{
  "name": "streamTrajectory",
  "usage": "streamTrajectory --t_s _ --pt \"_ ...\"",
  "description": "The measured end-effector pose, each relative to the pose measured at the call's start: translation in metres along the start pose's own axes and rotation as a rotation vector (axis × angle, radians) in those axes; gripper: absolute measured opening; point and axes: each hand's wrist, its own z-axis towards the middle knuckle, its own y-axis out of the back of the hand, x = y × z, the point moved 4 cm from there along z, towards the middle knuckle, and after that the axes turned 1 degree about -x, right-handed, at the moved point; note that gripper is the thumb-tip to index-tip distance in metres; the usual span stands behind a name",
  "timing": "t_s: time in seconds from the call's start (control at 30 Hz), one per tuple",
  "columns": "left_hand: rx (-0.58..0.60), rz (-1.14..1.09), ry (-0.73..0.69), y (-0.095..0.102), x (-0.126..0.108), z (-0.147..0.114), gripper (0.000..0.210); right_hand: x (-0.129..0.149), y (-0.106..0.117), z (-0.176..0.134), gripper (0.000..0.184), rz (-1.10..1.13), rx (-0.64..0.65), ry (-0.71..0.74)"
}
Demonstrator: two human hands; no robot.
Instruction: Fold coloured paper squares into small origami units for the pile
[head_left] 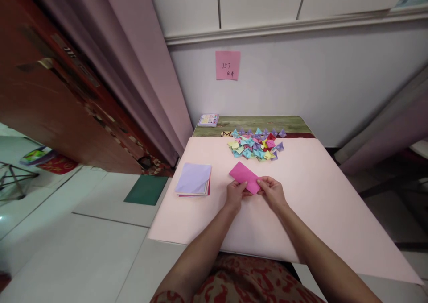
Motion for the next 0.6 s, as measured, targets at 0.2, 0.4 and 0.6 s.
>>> streamTrajectory --t_s 0.2,0.4,0.6 --pt "0.009 -0.02 0.031 0.006 -0.002 0.0 0.037 0.009 0.004 -0.016 0.045 -0.274 0.2 0.353" --pt "0.106 -0.004 0.112 0.006 -0.004 -0.002 0.037 0.001 -0.003 -0.009 0.019 -0.316 0.119 0.459" --pt "0.198 -0.055 0.046 0.006 -0.012 -0.011 0.044 -0.008 -0.007 -0.006 0.028 -0.205 0.002 0.29"
